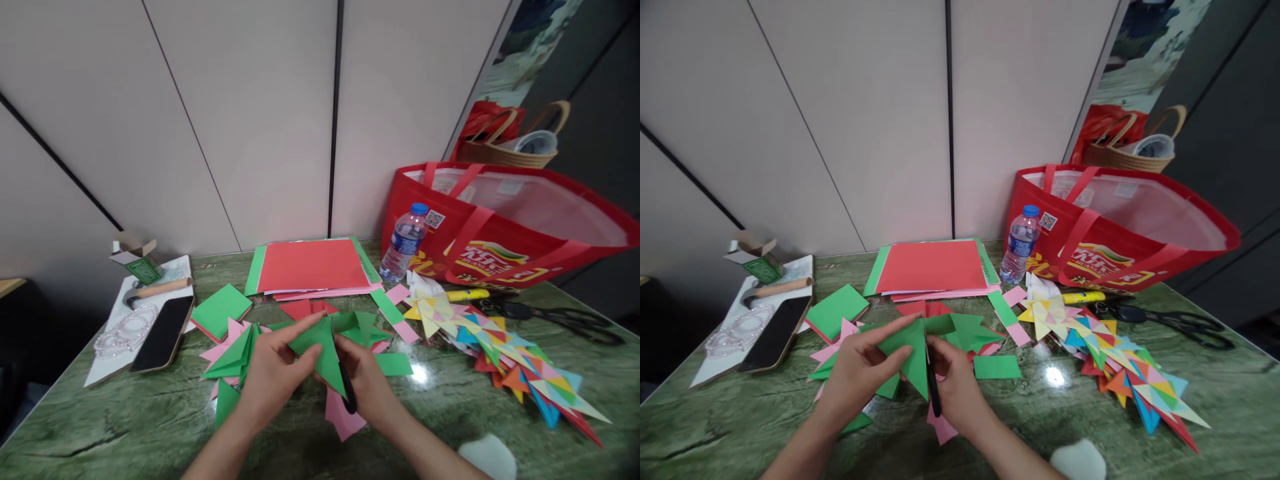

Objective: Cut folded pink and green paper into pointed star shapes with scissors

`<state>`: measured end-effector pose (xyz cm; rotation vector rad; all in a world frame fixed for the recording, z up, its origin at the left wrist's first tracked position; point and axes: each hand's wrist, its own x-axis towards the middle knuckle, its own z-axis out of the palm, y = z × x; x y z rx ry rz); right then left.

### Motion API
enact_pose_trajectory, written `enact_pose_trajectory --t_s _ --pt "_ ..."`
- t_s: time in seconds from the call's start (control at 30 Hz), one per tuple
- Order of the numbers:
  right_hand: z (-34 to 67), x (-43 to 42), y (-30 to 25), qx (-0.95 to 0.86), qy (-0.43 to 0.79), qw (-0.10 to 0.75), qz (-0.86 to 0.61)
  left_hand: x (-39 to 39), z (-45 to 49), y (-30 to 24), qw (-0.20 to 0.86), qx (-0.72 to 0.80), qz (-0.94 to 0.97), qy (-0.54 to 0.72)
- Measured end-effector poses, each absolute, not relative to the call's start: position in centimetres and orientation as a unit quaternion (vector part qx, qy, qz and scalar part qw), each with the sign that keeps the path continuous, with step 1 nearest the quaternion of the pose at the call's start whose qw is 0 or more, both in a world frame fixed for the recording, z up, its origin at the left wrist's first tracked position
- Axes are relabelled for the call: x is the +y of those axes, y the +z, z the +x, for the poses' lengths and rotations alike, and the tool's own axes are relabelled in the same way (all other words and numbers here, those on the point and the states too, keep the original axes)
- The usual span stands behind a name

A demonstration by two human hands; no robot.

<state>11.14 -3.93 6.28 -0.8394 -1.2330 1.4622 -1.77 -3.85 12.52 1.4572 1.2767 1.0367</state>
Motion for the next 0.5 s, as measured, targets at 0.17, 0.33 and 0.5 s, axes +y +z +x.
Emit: enact_pose_trajectory --t_s 0.17,0.33,0.5 --pt "11.0 -3.9 6.3 -0.486 0.617 0.511 -0.348 -3.8 -1.5 12.7 0.461 0.518 0.578 0.431" --pt "11.0 -3.9 7.1 -0.461 0.634 0.520 -0.339 -3.9 -1.4 12.9 0.479 0.521 0.562 0.429" --pt "11.0 -3.9 7.6 -0.441 0.646 0.513 -0.352 -4.0 -1.4 12.7 0.494 0.505 0.558 0.436"
